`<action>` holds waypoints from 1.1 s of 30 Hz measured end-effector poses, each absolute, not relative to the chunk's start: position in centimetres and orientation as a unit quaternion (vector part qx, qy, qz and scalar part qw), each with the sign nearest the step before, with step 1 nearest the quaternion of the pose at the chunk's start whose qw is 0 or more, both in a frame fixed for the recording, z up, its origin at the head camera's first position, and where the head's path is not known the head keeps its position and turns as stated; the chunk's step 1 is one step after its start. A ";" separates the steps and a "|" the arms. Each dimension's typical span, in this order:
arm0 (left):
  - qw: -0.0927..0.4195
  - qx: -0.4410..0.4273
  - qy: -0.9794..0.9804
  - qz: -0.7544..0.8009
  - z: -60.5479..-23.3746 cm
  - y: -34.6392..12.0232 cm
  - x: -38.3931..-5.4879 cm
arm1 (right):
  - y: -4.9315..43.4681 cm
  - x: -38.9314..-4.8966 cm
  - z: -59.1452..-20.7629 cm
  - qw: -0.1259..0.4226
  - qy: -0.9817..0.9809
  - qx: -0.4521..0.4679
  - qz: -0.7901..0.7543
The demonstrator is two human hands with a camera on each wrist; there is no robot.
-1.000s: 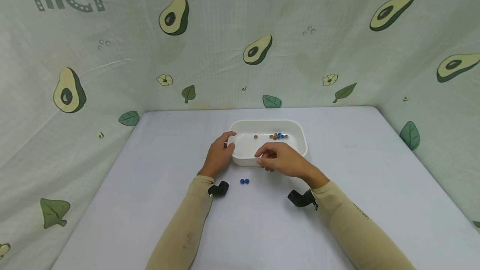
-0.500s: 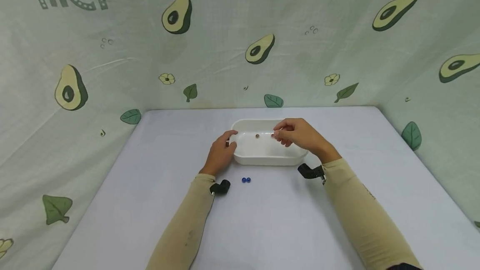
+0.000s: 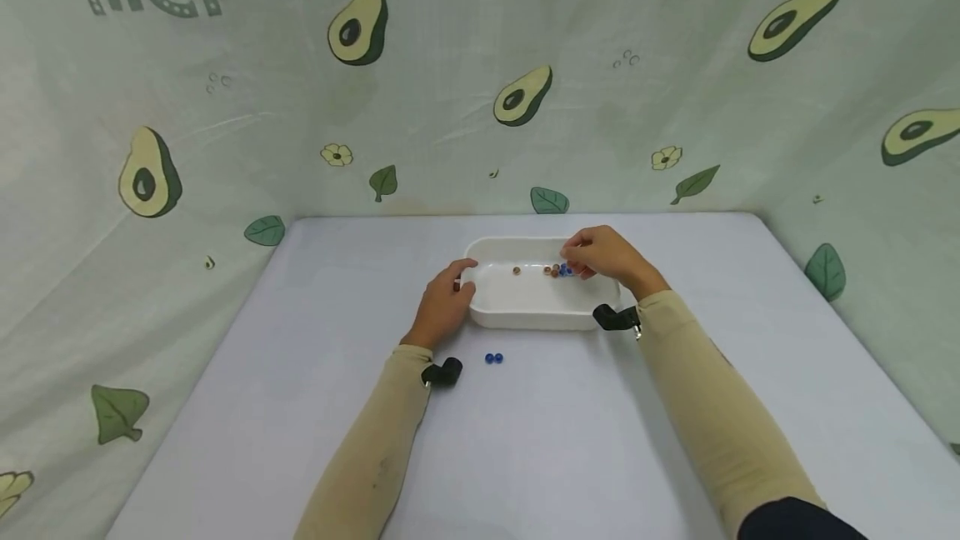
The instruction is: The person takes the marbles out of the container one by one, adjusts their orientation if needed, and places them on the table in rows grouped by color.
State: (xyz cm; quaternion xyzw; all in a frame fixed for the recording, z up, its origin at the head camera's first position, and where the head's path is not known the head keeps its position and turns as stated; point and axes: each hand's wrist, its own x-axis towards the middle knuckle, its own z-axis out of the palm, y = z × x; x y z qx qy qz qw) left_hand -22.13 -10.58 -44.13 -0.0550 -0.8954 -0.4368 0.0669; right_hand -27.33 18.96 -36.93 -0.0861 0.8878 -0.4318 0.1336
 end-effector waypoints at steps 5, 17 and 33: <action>0.063 -0.050 -0.898 -0.433 -44.2 -10.7 -22.3 | 18.7 -27.8 -36.7 0.149 0.887 -0.076 -0.430; 0.060 -0.051 -0.895 -0.438 -44.2 -10.6 -22.4 | 17.8 -28.8 -36.5 0.162 0.907 -0.066 -0.382; 0.056 -0.048 -0.894 -0.442 -44.3 -10.7 -22.5 | 16.8 -29.1 -36.6 0.175 0.941 -0.060 -0.283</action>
